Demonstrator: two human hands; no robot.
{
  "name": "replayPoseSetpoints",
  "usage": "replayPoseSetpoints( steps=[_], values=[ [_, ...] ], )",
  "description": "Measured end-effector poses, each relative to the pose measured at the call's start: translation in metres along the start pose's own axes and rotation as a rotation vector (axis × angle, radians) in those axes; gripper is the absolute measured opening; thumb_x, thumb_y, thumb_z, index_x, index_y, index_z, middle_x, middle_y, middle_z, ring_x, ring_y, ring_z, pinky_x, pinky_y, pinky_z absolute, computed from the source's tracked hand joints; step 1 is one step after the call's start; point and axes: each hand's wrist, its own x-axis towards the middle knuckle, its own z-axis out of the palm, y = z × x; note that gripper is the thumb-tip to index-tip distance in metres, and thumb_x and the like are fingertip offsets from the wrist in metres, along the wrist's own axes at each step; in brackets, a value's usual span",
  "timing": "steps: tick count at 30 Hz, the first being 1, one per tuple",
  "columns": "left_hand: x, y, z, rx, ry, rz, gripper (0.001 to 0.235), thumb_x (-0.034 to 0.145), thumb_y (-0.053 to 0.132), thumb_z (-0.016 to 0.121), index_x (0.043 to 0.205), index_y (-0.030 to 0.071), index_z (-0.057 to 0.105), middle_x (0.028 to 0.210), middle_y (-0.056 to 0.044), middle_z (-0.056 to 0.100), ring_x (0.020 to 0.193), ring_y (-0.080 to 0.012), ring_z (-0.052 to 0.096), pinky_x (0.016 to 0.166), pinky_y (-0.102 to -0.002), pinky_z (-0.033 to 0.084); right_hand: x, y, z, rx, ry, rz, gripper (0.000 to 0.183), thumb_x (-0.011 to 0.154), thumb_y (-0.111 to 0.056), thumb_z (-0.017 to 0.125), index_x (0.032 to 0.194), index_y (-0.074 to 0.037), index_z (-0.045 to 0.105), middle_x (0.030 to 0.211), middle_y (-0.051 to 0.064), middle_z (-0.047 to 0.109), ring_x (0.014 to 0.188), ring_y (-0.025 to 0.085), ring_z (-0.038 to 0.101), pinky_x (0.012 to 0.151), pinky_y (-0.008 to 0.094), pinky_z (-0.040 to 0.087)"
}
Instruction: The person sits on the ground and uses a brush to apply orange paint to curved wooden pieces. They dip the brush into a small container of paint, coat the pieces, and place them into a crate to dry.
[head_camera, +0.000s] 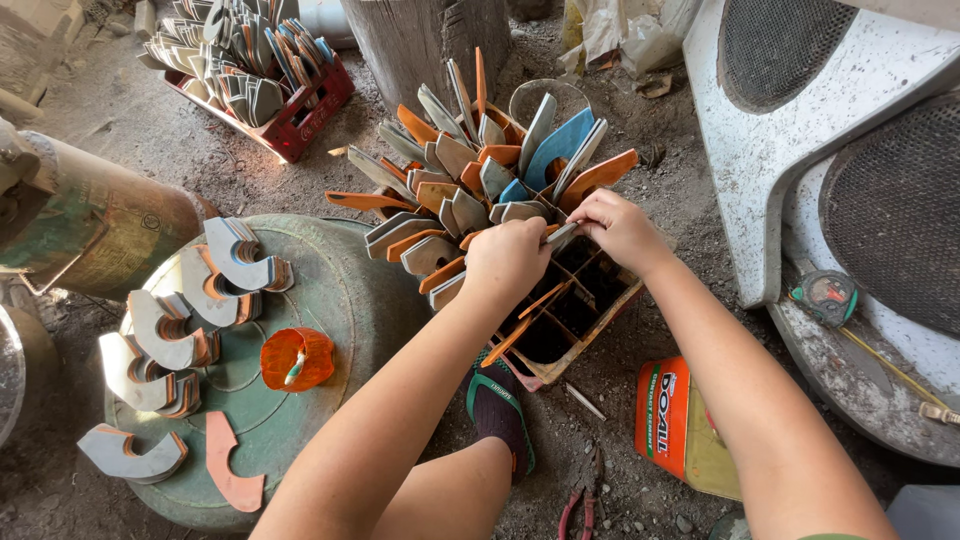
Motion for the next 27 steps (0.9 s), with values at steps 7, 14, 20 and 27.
replayPoseSetpoints(
  steps=[7,14,20,27],
  values=[
    [-0.013,-0.014,0.008,0.077,-0.157,-0.117,0.014,0.081,0.025,0.075,0.086,0.012,0.074,0.081,-0.008,0.073,0.081,-0.0297,0.071,0.070,-0.045,0.057,-0.008,0.001,0.013,-0.009,-0.022,-0.166,0.017,0.088,0.006,0.066,0.102,-0.003,0.070,0.101,0.008,0.068,0.093,0.024,0.071,0.082,0.033,0.058],
    [-0.002,-0.006,0.027,0.052,-0.002,-0.022,0.012,0.082,0.023,0.075,0.085,0.012,0.072,0.081,-0.009,0.071,0.085,-0.0307,0.069,0.073,-0.046,0.055,0.000,0.020,0.017,0.030,0.040,-0.048,0.018,0.084,0.005,0.072,0.100,-0.003,0.072,0.097,0.009,0.069,0.090,0.024,0.071,0.080,0.034,0.056],
    [0.003,-0.004,0.039,0.145,0.048,0.035,0.004,0.087,0.010,0.069,0.084,0.013,0.069,0.082,-0.007,0.071,0.088,-0.0295,0.068,0.073,-0.041,0.057,-0.001,0.034,0.022,-0.029,0.046,-0.031,0.019,0.080,0.004,0.075,0.098,-0.003,0.073,0.095,0.009,0.071,0.088,0.024,0.071,0.078,0.033,0.056],
    [-0.002,-0.009,0.041,0.184,0.032,0.036,0.007,0.079,0.007,0.069,0.085,0.010,0.069,0.093,-0.013,0.068,0.088,-0.0295,0.069,0.069,-0.039,0.059,-0.001,0.041,0.036,-0.090,0.124,-0.107,0.016,0.081,0.004,0.075,0.095,-0.003,0.075,0.095,0.010,0.069,0.090,0.028,0.069,0.080,0.035,0.056]
  ],
)
